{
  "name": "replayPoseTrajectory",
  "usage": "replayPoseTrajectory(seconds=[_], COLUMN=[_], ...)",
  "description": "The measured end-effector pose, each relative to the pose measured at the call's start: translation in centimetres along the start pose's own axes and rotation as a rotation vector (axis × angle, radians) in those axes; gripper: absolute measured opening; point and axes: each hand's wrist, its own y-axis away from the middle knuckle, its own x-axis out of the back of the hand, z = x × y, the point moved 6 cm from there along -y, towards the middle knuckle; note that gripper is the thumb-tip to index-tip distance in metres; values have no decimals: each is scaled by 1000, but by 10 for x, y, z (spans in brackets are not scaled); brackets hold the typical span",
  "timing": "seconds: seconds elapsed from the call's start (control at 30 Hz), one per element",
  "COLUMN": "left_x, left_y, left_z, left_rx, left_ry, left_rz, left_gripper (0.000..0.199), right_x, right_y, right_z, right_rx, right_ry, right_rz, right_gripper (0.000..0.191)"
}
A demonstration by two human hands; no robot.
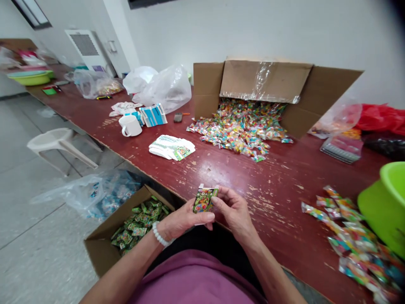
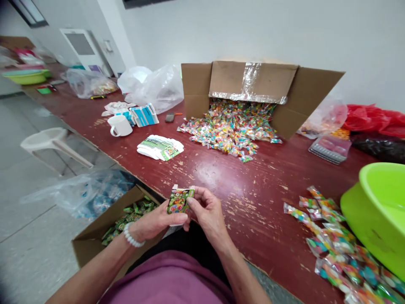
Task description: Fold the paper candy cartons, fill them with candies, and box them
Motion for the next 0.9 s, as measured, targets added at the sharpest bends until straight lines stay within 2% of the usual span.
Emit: replayPoseTrajectory(seconds=[0.13, 0.27, 0.43, 0.5, 0.63, 0.7, 0.8, 0.9], left_x=[-7, -5, -5, -4, -17, -23, -29, -30], left_y=[4, 2, -3, -2, 4, 6, 7, 13], left_z=[13, 14, 11, 7, -6, -13, -26, -38], left_rx=[29, 19, -99, -66, 64, 59, 44, 110], left_ry=[-194, -433, -754, -722, -374, -226, -52, -137], left_rz=[-143, -63, -5, -52, -252, -236, -147, -85], left_gripper=[35, 36, 45, 44, 39, 38, 39, 48], right_x=[6, 9, 19, 18, 17, 21, 33, 44], right_y=[2, 4, 4, 3, 8, 13, 21, 30], right_z=[1, 3, 6, 7, 10, 11, 13, 16], right_rx=[5, -9, -18, -41, -123, -172, -222, -290], right_ry=[-24, -104, -128, -145, -110, -51, 60, 160], right_rz=[-36, -77, 50, 61, 83, 104, 140, 185], right_gripper=[33, 31, 29, 31, 47, 49, 50, 52])
